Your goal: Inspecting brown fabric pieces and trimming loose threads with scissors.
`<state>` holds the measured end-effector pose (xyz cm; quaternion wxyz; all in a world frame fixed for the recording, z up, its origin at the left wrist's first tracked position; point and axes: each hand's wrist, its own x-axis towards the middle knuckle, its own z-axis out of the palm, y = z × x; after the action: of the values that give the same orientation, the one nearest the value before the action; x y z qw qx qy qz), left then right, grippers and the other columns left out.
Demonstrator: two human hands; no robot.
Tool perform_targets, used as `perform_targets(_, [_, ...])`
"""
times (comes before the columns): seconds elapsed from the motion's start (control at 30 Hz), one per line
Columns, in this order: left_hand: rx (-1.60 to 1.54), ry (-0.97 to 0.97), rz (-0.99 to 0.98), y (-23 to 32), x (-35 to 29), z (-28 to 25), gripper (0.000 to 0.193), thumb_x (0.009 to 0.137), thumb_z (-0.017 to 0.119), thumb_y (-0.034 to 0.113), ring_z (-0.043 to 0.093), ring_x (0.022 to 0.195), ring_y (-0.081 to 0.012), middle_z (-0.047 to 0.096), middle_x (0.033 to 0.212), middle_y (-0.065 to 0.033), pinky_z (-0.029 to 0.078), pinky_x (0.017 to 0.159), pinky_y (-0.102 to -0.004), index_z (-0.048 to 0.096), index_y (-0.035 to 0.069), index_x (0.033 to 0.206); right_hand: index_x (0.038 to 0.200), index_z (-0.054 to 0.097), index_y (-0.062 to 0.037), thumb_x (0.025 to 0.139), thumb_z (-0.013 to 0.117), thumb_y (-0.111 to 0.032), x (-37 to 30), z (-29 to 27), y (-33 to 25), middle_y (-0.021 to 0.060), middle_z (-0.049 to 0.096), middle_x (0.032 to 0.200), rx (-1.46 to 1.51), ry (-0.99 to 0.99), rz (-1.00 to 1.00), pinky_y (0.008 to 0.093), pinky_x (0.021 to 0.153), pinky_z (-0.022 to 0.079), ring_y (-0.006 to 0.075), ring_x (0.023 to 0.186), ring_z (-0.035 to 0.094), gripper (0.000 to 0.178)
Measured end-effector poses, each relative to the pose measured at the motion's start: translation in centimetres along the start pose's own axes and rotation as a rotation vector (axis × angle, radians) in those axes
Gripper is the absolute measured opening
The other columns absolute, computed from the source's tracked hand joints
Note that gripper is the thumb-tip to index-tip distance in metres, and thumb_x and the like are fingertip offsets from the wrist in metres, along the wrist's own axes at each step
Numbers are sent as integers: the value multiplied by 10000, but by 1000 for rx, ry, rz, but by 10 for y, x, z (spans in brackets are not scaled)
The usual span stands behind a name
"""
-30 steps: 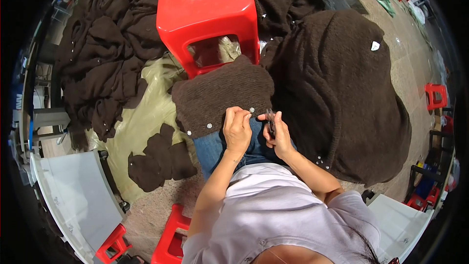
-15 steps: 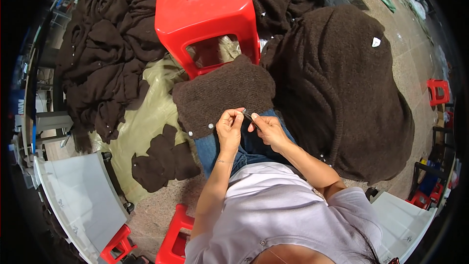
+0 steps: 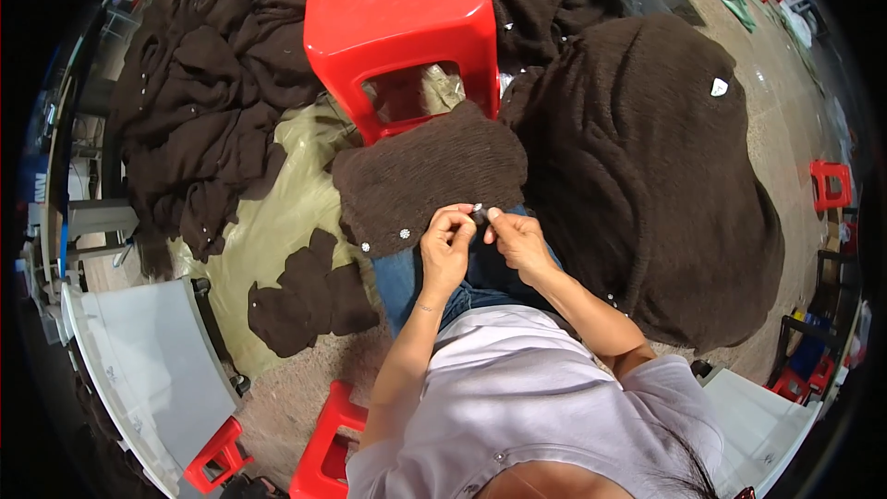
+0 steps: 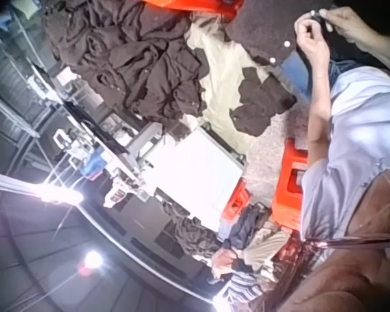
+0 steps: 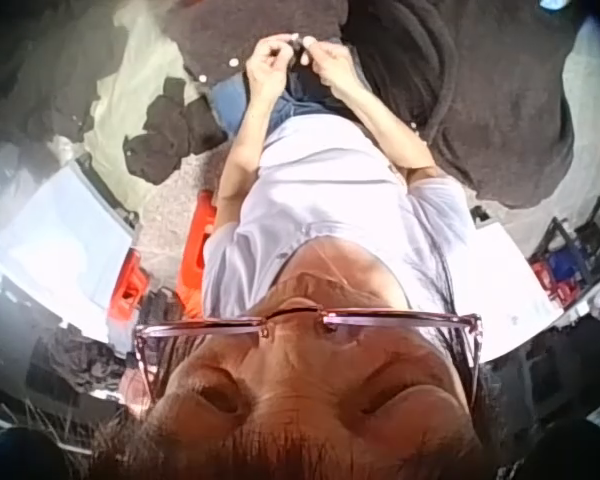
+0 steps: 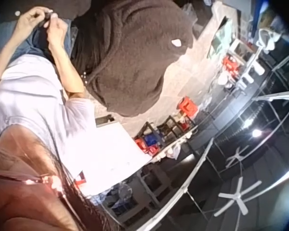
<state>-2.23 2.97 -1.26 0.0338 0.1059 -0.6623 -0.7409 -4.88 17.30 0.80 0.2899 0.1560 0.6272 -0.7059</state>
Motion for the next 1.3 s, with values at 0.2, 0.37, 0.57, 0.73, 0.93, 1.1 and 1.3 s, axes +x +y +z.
perform_targets(0.2, [190, -652, -116, 26, -37, -46, 117, 874, 675, 56, 583, 712, -97, 652, 879, -53, 449, 607, -240, 667, -7, 776, 820, 582, -70, 962, 447, -619, -1, -35, 4, -62, 295, 489, 258, 213, 49, 248, 382, 175, 61, 384, 217, 583])
perform_targets(0.37, [368, 8, 23, 10, -53, -102, 221, 923, 647, 73, 468, 569, -27, 570, 660, 18, 366, 508, -211, 656, -3, 716, 859, 561, -72, 972, 428, -611, -2, -52, -4, -65, 289, 498, 218, 299, -98, 234, 408, 228, 53, 404, 243, 566])
perform_targets(0.57, [265, 510, 97, -29, -47, -155, 289, 936, 565, -14, 506, 680, -37, 596, 939, -22, 406, 592, -174, 508, 28, 1216, 921, 602, -75, 1029, 427, -471, 7, -23, -4, -40, 427, 624, 166, 257, -215, 232, 483, 380, 52, 476, 341, 446])
perform_targets(0.73, [562, 446, -21, -40, -20, -157, 703, 789, 584, -169, 562, 964, -160, 415, 1322, -89, 516, 695, -241, 430, 120, 1411, 932, 629, -49, 978, 606, -320, 5, 12, -11, -25, 537, 746, -213, 204, -380, 231, 509, 372, 32, 545, 423, 276])
perform_targets(0.93, [545, 464, 111, -52, 9, -169, 770, 779, 586, -195, 548, 953, -190, 421, 1290, -96, 503, 700, -273, 410, 160, 1439, 1040, 650, -39, 751, 816, -154, -2, 97, -21, 103, 623, 1042, -702, -148, -960, 319, 685, 509, 222, 835, 634, 353])
perform_targets(1.1, [566, 460, 190, -52, 39, -178, 681, 809, 595, -94, 537, 1092, -249, 438, 1399, -98, 481, 867, -334, 439, 164, 1420, 1185, 592, -73, 735, 798, -183, 14, 152, -17, 135, 591, 1166, -1142, -156, -865, 416, 664, 562, 329, 854, 667, 506])
perform_targets(1.3, [665, 350, 485, -38, 59, -181, 418, 681, 677, 41, 520, 1164, -349, 632, 1227, -109, 426, 992, -421, 656, 99, 1094, 1061, 608, -58, 746, 676, -13, 22, 125, -39, 142, 636, 975, -1099, -391, -929, 393, 612, 525, 336, 693, 654, 325])
